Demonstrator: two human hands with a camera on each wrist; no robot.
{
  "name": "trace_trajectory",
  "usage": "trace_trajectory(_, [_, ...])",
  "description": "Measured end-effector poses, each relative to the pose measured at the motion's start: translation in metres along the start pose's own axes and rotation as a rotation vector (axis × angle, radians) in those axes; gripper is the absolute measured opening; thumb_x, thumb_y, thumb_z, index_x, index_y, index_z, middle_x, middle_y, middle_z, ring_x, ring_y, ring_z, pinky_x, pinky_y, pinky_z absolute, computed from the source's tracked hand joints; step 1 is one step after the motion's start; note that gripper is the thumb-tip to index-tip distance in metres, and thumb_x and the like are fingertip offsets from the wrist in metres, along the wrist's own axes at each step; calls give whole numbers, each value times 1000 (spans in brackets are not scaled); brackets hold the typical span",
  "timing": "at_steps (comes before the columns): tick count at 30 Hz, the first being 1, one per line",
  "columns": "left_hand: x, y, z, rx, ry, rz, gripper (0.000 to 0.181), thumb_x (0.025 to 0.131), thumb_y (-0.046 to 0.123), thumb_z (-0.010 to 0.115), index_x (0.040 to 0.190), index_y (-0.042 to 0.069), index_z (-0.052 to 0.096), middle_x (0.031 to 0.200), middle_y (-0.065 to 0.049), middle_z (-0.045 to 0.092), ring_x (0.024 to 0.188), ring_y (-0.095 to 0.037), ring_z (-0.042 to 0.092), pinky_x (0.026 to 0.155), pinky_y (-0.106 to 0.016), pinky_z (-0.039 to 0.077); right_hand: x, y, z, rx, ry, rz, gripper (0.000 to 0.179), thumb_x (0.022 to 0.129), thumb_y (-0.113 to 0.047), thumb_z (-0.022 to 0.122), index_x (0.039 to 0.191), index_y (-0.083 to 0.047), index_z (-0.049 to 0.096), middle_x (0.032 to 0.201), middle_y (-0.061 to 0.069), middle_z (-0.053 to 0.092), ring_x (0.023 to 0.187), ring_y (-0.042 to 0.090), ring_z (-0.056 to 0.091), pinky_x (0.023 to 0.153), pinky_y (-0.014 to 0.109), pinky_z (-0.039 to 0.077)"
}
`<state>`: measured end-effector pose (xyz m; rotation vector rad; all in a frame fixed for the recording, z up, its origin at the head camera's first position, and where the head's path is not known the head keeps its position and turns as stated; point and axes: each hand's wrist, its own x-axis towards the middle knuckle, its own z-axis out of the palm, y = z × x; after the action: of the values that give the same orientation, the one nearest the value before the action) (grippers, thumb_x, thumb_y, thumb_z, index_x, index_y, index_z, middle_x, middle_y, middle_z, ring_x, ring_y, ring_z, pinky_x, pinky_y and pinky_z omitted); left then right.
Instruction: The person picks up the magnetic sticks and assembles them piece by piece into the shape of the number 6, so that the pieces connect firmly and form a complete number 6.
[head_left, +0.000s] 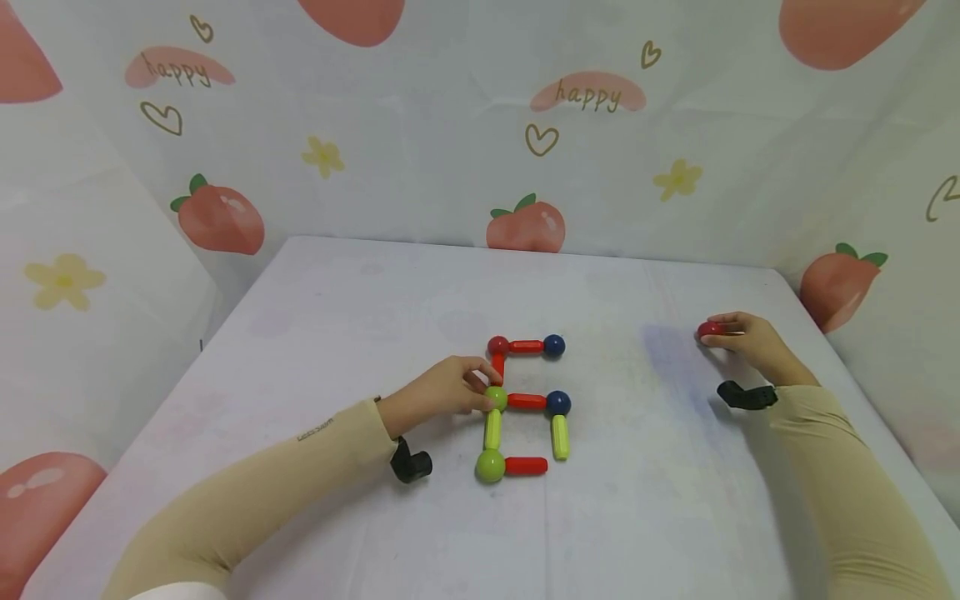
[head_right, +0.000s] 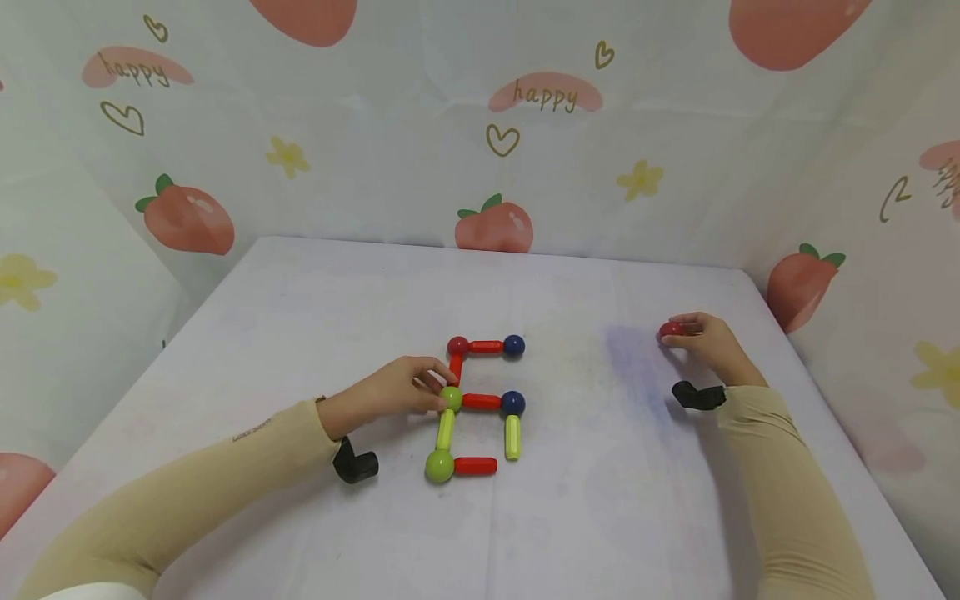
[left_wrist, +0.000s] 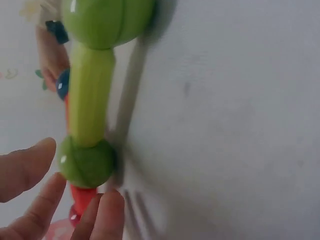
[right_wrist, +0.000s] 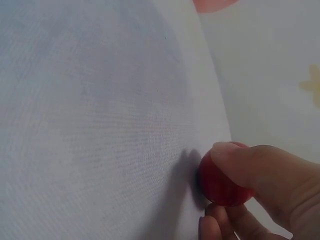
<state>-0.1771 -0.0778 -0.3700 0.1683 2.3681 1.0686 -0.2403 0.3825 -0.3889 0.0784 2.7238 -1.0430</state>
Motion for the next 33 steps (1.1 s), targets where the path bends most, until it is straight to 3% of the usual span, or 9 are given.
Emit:
trace_trajectory(7, [-23,16,-10,34,74,102,26,83,18,71,107,22,63,111,-2,63,98,-17,58,74,-28,53,2,2,1,-16,10,4,72,88,-42,60,134,7,34,133,34,37,122,46,34,95,55,33])
trace_trajectory(14, [-53,26,2,61,62,257,24,84,16,69,107,19,64,109,-2,64,96,-14,59,77,-26,53,2,2,0,-10,14,-3,71,88,-40,61,134,8,34,133,35,37,121,45,35,92,52,33])
trace_trajectory(19, [-61,22,21,142,19,234,29,80,20,73,107,15,65,104,0,64,91,-13,57,71,-21,50,1,1,1,9,10,-7,71,89,-40,61,134,8,34,133,34,38,122,44,33,96,56,30])
trace_trajectory(25, [-61,16,40,290,-6,174,29,75,25,78,102,18,69,90,5,56,79,-10,51,60,-17,46,0,-2,0,7,11,-9,71,89,-39,61,133,9,33,133,35,37,121,45,34,95,55,31])
trace_trajectory(33, [-58,12,49,423,0,211,23,73,25,79,95,20,73,86,6,50,73,-7,47,56,-16,42,1,-1,0,-4,3,3,73,88,-38,62,134,10,32,133,36,35,123,47,32,97,56,30])
